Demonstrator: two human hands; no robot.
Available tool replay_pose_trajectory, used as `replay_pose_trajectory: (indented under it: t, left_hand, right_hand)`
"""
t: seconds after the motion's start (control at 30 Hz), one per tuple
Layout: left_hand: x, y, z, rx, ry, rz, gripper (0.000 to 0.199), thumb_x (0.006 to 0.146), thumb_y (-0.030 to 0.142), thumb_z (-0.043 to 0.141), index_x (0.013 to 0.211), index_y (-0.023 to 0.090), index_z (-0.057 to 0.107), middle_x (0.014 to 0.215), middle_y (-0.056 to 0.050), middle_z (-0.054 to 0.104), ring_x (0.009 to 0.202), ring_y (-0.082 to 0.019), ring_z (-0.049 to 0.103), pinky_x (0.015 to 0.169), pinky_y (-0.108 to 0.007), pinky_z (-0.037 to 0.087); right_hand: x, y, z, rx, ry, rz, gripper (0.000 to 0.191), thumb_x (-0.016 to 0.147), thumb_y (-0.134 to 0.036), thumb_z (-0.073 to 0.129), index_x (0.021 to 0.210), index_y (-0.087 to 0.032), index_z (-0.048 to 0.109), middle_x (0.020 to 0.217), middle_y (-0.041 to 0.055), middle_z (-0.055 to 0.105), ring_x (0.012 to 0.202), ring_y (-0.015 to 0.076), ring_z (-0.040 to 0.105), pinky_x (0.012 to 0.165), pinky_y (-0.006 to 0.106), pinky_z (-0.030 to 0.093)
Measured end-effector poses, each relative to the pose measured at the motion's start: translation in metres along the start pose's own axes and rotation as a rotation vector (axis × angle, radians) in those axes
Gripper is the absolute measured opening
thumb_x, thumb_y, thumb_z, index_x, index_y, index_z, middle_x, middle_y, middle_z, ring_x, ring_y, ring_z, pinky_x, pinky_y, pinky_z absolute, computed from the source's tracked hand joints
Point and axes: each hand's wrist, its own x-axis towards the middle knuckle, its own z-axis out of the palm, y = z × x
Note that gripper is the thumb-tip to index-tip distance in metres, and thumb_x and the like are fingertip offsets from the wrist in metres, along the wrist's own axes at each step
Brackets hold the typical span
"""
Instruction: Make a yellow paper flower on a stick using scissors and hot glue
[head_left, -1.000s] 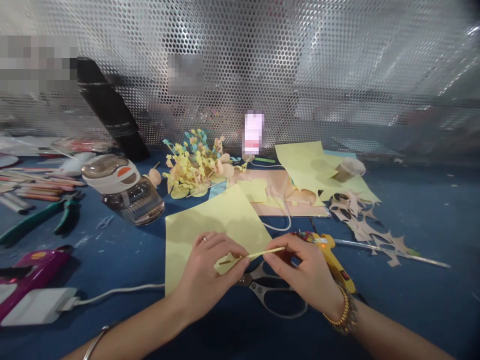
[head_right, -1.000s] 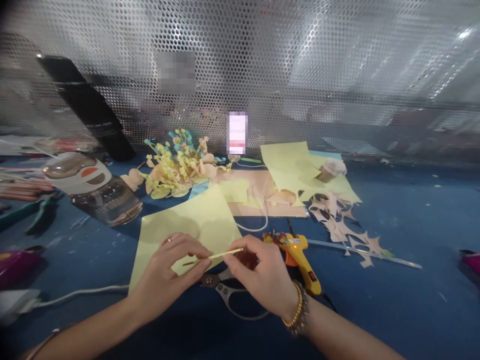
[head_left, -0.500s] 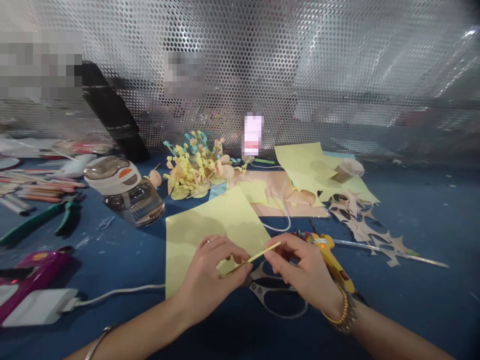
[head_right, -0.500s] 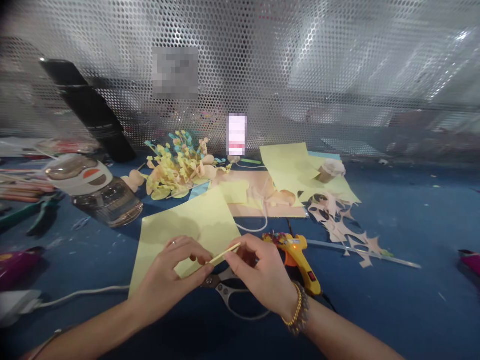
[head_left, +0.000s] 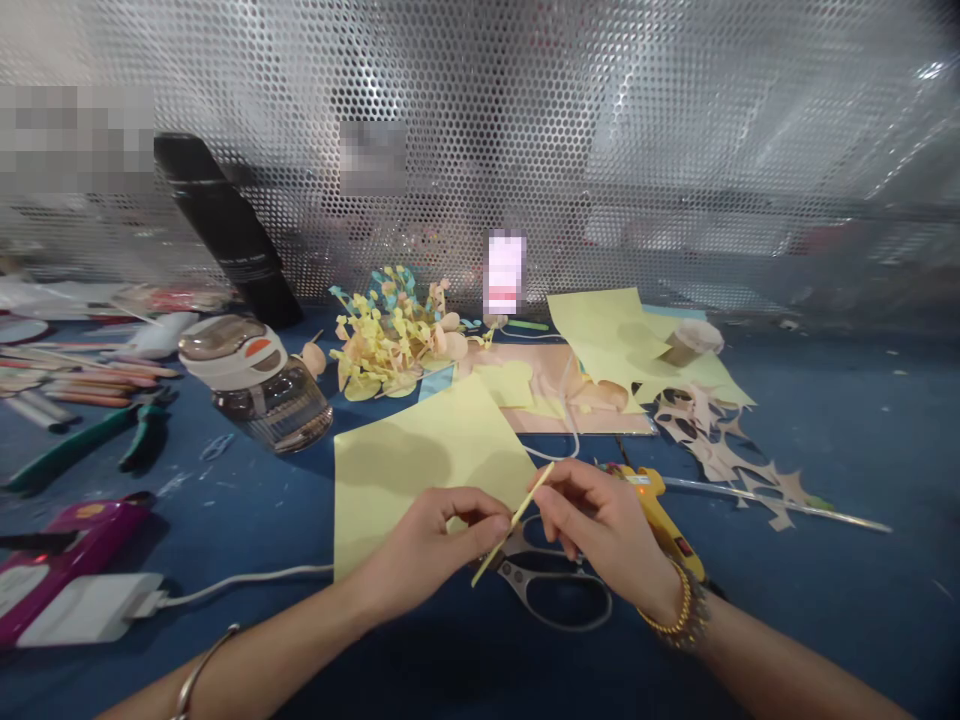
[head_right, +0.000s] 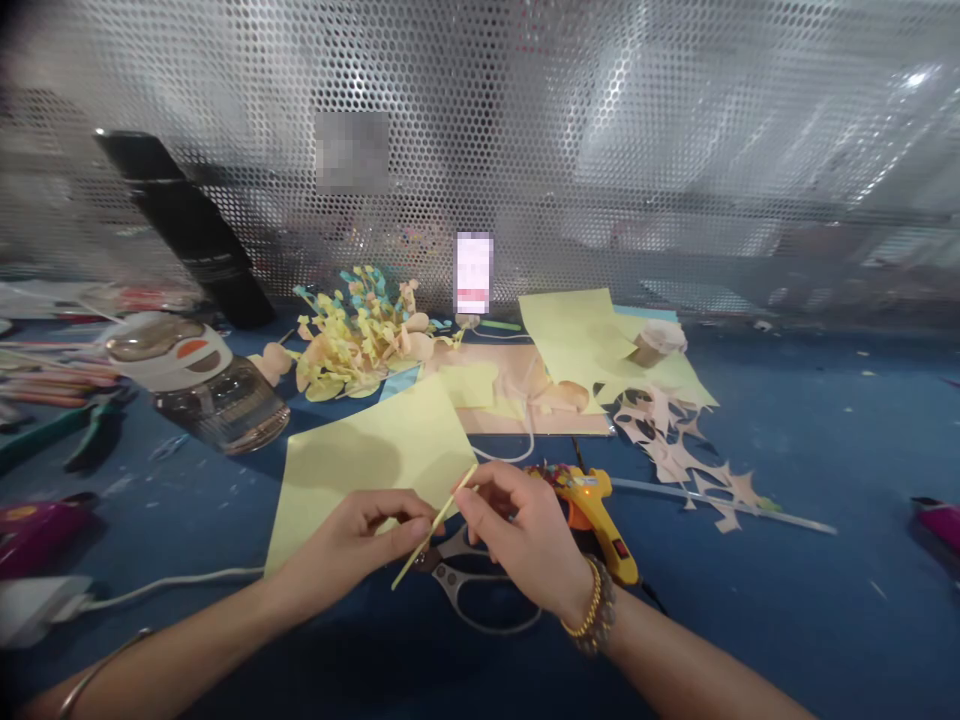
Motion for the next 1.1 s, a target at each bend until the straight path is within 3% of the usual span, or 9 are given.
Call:
replay_pose_trajectory:
  t: [0.17, 0.43, 0.73, 0.93, 1.1]
  left_hand:
    - [0.01, 0.004, 0.0, -0.371, 0.1, -0.079, 0.023, 0.08, 0.038, 0.064, 0.068, 0.018, 0.064, 0.062, 0.002, 0.054, 0.058, -0.01, 0.046, 0.057, -0.022, 0.039]
    - [0.026, 0.017, 0.001, -0.807, 0.191, -0.175, 0.022, 0.074, 0.035, 0.074, 0.074, 0.015, 0.064, 0.073, 0.002, 0.059, 0.056, -0.004, 0.051, 0.058, -0.015, 0.042]
    - [0.031, 0.013, 0.003, -0.875, 0.307, -0.229, 0.02, 0.075, 0.032, 0.073, 0.081, 0.015, 0.064, 0.077, 0.001, 0.066, 0.055, -0.005, 0.059, 0.054, -0.015, 0.045]
    - [0.032, 0.013, 0.001, -0.872, 0.321, -0.227, 0.02, 0.075, 0.033, 0.072, 0.078, 0.015, 0.063, 0.073, 0.001, 0.066, 0.054, -0.006, 0.061, 0.053, -0.015, 0.045]
    - [0.031, 0.016, -0.005, -0.864, 0.362, -0.216, 0.018, 0.078, 0.032, 0.07, 0.077, 0.016, 0.063, 0.075, 0.001, 0.067, 0.053, -0.006, 0.062, 0.053, -0.015, 0.047]
  right_hand:
    - [0.001, -0.003, -0.002, 0.024, 0.018, -0.046, 0.024, 0.089, -0.037, 0.053, 0.106, -0.02, 0.057, 0.06, -0.0052, 0.055, 0.039, 0.0054, 0.044, 0.037, 0.015, 0.037]
    - [0.003, -0.017, 0.002, -0.238, -0.027, -0.145, 0.012, 0.087, -0.031, 0.056, 0.095, -0.023, 0.061, 0.076, -0.0007, 0.06, 0.056, 0.0102, 0.051, 0.049, 0.02, 0.045]
    - [0.006, -0.02, 0.012, -0.284, 0.016, -0.206, 0.011, 0.088, -0.029, 0.055, 0.089, -0.023, 0.063, 0.074, -0.0012, 0.058, 0.06, 0.0116, 0.052, 0.054, 0.022, 0.046]
    - [0.011, -0.02, 0.018, -0.162, -0.021, -0.148, 0.013, 0.09, -0.03, 0.053, 0.092, -0.022, 0.063, 0.077, -0.001, 0.061, 0.058, 0.0094, 0.058, 0.053, 0.02, 0.048]
    - [0.008, -0.017, 0.023, -0.052, 0.06, -0.111, 0.015, 0.091, -0.034, 0.053, 0.098, -0.023, 0.061, 0.075, -0.0014, 0.061, 0.055, 0.0085, 0.059, 0.05, 0.018, 0.047]
